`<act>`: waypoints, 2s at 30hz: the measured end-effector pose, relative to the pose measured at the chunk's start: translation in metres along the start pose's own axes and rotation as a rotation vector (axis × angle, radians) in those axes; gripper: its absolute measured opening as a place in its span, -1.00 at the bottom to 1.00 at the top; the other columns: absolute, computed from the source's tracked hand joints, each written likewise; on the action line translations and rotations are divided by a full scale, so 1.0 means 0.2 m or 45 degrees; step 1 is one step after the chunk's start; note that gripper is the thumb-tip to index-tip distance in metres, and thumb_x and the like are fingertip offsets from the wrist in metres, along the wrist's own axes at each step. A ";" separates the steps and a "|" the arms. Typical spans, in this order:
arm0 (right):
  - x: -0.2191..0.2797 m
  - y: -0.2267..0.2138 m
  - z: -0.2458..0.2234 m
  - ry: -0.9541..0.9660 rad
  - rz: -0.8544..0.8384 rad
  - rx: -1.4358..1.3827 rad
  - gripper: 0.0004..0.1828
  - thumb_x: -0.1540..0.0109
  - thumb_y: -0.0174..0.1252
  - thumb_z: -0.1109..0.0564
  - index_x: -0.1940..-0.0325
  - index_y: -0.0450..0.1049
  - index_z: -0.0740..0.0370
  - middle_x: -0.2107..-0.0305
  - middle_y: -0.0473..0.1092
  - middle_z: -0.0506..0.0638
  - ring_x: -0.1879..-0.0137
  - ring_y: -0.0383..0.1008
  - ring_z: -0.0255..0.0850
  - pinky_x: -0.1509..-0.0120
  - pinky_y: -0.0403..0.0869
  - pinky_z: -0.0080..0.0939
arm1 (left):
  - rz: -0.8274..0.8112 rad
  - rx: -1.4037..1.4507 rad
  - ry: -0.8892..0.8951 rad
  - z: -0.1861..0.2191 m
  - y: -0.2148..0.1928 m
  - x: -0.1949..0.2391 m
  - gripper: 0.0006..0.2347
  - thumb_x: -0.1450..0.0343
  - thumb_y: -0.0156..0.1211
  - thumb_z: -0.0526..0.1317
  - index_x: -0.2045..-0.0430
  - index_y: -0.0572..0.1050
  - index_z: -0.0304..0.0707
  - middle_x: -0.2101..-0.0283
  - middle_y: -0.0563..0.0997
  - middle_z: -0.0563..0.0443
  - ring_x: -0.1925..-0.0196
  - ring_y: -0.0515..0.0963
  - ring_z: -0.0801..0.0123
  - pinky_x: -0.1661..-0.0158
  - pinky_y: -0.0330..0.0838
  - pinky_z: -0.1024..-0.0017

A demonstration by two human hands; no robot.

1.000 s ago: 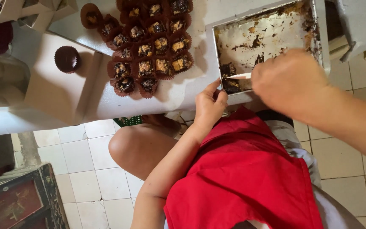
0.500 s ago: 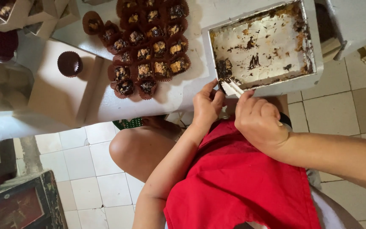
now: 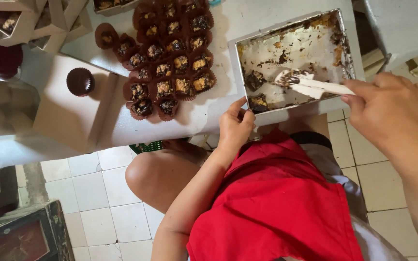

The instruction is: Scraping brownie remains from a baking pan and filling paper cupcake liners using a spatula.

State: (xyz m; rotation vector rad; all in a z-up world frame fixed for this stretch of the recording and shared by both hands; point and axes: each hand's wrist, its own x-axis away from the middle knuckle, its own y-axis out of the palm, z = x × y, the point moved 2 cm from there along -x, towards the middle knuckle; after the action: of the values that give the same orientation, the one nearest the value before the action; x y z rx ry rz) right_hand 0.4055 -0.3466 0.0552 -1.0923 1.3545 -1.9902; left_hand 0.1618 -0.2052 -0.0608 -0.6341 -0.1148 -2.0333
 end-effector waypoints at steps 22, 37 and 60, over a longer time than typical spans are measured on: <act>-0.47 0.19 -0.21 -0.144 -0.099 -0.786 -0.62 -0.33 0.25 -0.13 -0.23 0.61 -0.18 -0.04 0.46 0.01 -0.17 0.38 0.03 -0.42 0.20 0.24 | -0.025 -0.061 0.023 -0.04 0.02 -0.03 -0.49 -0.40 0.05 -0.24 -0.31 0.44 -0.35 0.48 0.64 0.05 0.47 0.67 0.43 0.33 0.59 0.40; -0.42 0.04 -0.24 0.037 -0.253 -0.959 -0.61 -0.29 0.29 -0.07 -0.22 0.60 -0.19 -0.36 0.38 0.00 -0.32 0.42 0.03 -0.32 0.39 0.13 | -0.040 0.018 0.004 -0.05 0.00 -0.03 -0.50 -0.43 0.03 -0.25 -0.34 0.41 -0.38 0.40 0.67 0.03 0.46 0.66 0.44 0.32 0.60 0.43; -0.47 0.49 -0.05 -0.212 0.425 -0.952 -0.63 -0.48 0.41 0.08 -0.37 0.68 0.15 -0.12 0.55 0.27 -0.12 0.52 0.09 -0.13 0.45 0.03 | 1.275 -1.094 0.834 0.08 -1.80 -0.47 -0.79 -0.48 0.21 -0.08 0.41 0.61 -0.21 0.35 0.64 -0.17 0.28 0.52 -0.07 0.24 0.37 0.05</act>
State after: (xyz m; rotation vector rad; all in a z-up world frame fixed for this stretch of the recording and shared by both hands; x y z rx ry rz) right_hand 0.4460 -0.3089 -0.0683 -1.1890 2.0917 -1.1349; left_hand -0.0934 0.0628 -0.0299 -0.3504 1.2612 -1.1211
